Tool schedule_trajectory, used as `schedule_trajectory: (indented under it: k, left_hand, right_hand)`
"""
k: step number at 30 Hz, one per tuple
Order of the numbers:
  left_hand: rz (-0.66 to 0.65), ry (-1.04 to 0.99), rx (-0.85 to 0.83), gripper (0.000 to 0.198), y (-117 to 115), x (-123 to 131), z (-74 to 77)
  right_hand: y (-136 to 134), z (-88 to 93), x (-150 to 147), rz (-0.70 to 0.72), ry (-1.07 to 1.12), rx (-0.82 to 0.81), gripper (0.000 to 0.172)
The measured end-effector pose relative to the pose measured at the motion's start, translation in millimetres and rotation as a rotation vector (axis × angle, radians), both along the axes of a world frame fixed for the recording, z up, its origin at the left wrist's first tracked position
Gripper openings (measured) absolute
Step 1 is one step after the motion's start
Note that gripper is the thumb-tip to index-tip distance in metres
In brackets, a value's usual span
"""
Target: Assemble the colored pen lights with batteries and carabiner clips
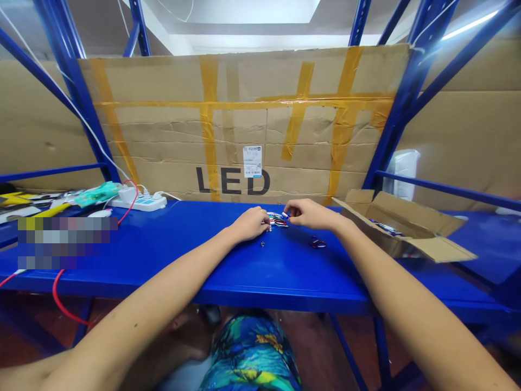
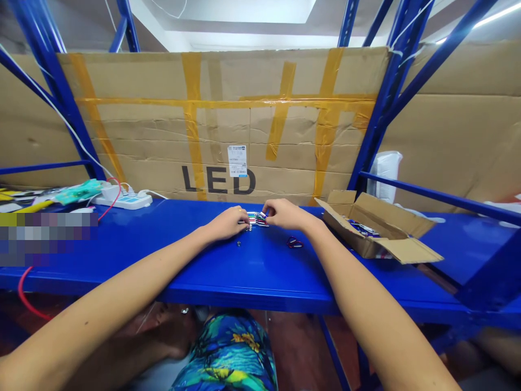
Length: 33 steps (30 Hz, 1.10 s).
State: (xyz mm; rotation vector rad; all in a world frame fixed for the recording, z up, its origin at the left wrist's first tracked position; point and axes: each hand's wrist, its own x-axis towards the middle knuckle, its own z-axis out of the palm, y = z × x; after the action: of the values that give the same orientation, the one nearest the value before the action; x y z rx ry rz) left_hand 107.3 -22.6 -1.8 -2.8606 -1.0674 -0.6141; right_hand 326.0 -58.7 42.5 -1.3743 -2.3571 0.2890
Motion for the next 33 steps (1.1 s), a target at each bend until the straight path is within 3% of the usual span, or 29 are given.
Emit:
schedule_trajectory:
  k: [7, 12, 15, 18, 22, 26, 29, 33]
  left_hand:
    - [0.063, 0.064, -0.101, 0.016, -5, -2, 6.0]
    - [0.058, 0.055, -0.172, 0.014, -11, -23, 11.8]
    - [0.023, 0.011, -0.145, 0.021, -8, -37, 10.5]
    - [-0.002, 0.034, -0.118, 0.028, -3, -44, 6.3]
    - [-0.055, 0.054, -0.17, 0.025, 1, -42, 0.7]
    - [0.005, 0.049, -0.195, 0.019, -1, -40, 3.1]
    - [0.031, -0.032, -0.179, 0.011, -9, -39, 10.3]
    - [-0.046, -0.287, -0.073, 0.012, -22, -30, 17.4]
  right_hand:
    - [-2, -1.9, -4, 0.015, -0.032, 0.014, 0.02]
    - [-2, -8.0, -8, 0.058, -0.002, -0.011, 0.022]
    - [-5, -12.3, -16, 0.064, 0.017, -0.024, 0.021]
    - [-9, -15.7, -26, 0.099, 0.023, -0.013, 0.008]
    - [-10, -19.7, -32, 0.117, 0.059, -0.029, 0.004]
    - [-8, -23.4, -32, 0.16, 0.082, -0.097, 0.003]
    - [-7, -24.6, -32, 0.171, 0.128, -0.168, 0.007]
    - [-7, -25.4, -34, 0.161, 0.237, -0.224, 0.007]
